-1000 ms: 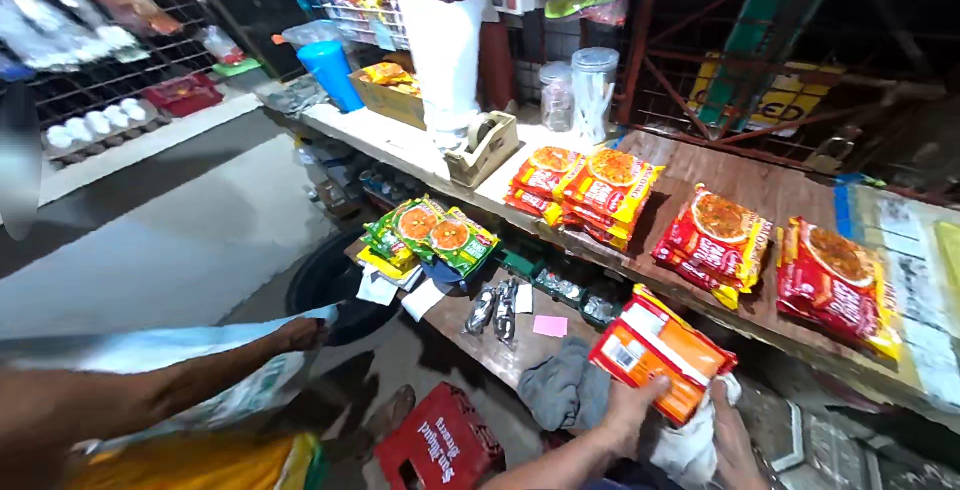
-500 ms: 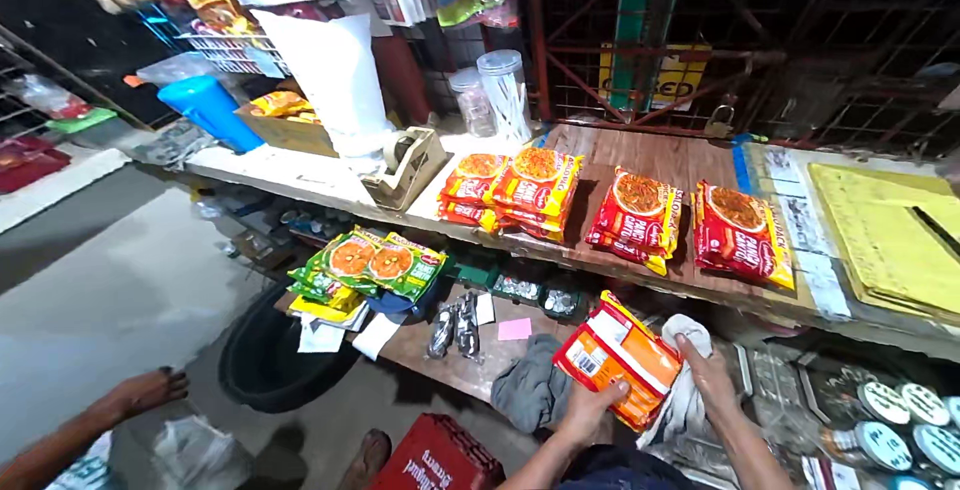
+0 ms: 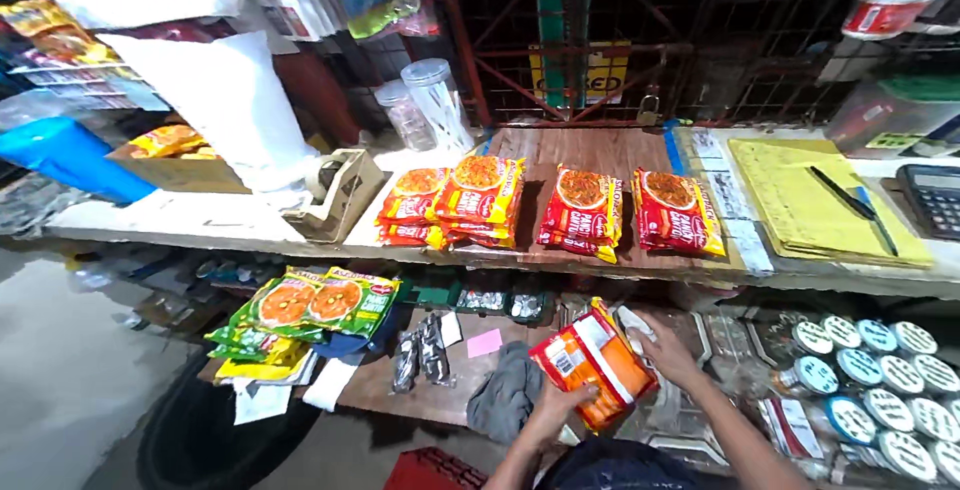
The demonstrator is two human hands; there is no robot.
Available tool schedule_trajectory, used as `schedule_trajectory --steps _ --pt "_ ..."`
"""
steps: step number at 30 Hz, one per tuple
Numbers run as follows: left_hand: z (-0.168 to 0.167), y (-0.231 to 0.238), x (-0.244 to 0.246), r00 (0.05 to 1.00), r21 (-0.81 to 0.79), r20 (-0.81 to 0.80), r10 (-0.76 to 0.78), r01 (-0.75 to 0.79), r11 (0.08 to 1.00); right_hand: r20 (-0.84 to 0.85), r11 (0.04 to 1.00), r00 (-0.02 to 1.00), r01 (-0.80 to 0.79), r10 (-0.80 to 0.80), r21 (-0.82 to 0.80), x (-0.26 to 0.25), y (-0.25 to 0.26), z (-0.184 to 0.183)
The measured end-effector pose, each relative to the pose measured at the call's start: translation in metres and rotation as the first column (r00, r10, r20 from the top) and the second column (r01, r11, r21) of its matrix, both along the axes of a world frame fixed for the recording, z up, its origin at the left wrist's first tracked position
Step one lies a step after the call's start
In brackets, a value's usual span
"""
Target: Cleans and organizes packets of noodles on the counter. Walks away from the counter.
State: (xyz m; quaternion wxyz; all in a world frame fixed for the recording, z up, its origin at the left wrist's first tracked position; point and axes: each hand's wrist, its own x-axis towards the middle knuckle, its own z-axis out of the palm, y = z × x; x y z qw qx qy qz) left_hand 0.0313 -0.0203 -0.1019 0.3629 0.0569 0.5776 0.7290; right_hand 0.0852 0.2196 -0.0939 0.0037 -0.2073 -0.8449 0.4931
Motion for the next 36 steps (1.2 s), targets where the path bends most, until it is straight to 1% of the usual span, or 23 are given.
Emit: schedule_trajectory --steps 2,4,6,8,10,13,15,17,19,21,23,24,26,27,29,31,32,34,35,36 --pt "0.001 -0.006 -0.01 0.998 -0.017 0.049 0.047 -0.046 0.999 0.141 0.998 0.988 0.062 -0.063 0.011 0.023 0.02 -0.023" --pt "0.0 -0.008 -0.023 0.997 -0.096 0.036 0.073 -0.069 0.993 0.201 0.978 0.96 0.206 -0.198 -0.022 0.052 0.034 -0.038" --pt "-0.004 -0.008 -0.031 0.999 -0.232 -0.001 0.049 -0.048 0.972 0.223 0.943 0.924 0.329 -0.312 -0.043 0.076 0.043 -0.05" --pt "-0.013 -0.001 -0.031 0.999 -0.39 -0.044 -0.009 -0.008 0.921 0.203 0.917 0.907 0.391 -0.37 -0.079 0.089 0.044 -0.058" --pt "-0.026 0.011 -0.025 0.994 -0.537 -0.075 -0.076 0.024 0.843 0.209 0.904 0.903 0.407 -0.376 -0.131 0.092 0.038 -0.058" --pt "-0.037 0.033 -0.017 0.977 -0.744 -0.079 -0.199 0.076 0.664 0.251 0.908 0.915 0.37 -0.317 -0.199 0.087 0.023 -0.055" --pt "-0.04 0.05 -0.01 0.969 -0.798 -0.079 -0.235 0.08 0.598 0.283 0.913 0.926 0.322 -0.249 -0.252 0.084 0.014 -0.056" --pt "-0.044 0.065 -0.004 0.959 -0.811 -0.059 -0.278 0.117 0.574 0.285 0.9 0.933 0.308 -0.222 -0.308 0.079 0.007 -0.067" --pt "-0.05 0.078 0.002 0.94 -0.793 -0.029 -0.341 0.185 0.58 0.251 0.869 0.931 0.343 -0.264 -0.358 0.074 0.002 -0.084" --pt "-0.051 0.093 0.011 0.916 -0.731 -0.008 -0.402 0.269 0.628 0.22 0.83 0.925 0.375 -0.309 -0.412 0.07 0.003 -0.098" --pt "-0.051 0.107 0.025 0.874 -0.628 -0.013 -0.487 0.372 0.683 0.179 0.82 0.939 0.345 -0.295 -0.456 0.07 0.008 -0.105" --pt "-0.053 0.114 0.03 0.838 -0.58 -0.027 -0.545 0.431 0.691 0.183 0.833 0.947 0.32 -0.265 -0.451 0.07 0.013 -0.103" --pt "-0.056 0.121 0.036 0.76 -0.51 -0.037 -0.649 0.544 0.667 0.239 0.825 0.933 0.35 -0.268 -0.443 0.072 0.022 -0.097" --pt "-0.059 0.122 0.037 0.731 -0.472 -0.033 -0.681 0.589 0.656 0.261 0.803 0.922 0.38 -0.287 -0.46 0.074 0.027 -0.097" --pt "-0.068 0.12 0.037 0.709 -0.42 -0.048 -0.704 0.625 0.658 0.272 0.743 0.906 0.422 -0.325 -0.519 0.079 0.035 -0.102" --pt "-0.076 0.114 0.037 0.758 -0.459 -0.079 -0.648 0.549 0.699 0.272 0.675 0.892 0.451 -0.36 -0.585 0.084 0.037 -0.113" --pt "-0.079 0.11 0.036 0.811 -0.512 -0.088 -0.579 0.462 0.725 0.282 0.636 0.883 0.467 -0.375 -0.615 0.087 0.037 -0.118" --pt "-0.085 0.101 0.026 0.931 -0.562 -0.046 -0.363 0.276 0.779 0.321 0.535 0.856 0.507 -0.405 -0.676 0.091 0.033 -0.118" --pt "-0.087 0.097 0.019 0.969 -0.532 0.017 -0.245 0.216 0.819 0.332 0.493 0.848 0.515 -0.413 -0.701 0.092 0.031 -0.112" --pt "-0.087 0.092 0.014 0.984 -0.464 0.099 -0.15 0.179 0.868 0.325 0.471 0.85 0.507 -0.416 -0.722 0.093 0.028 -0.101"
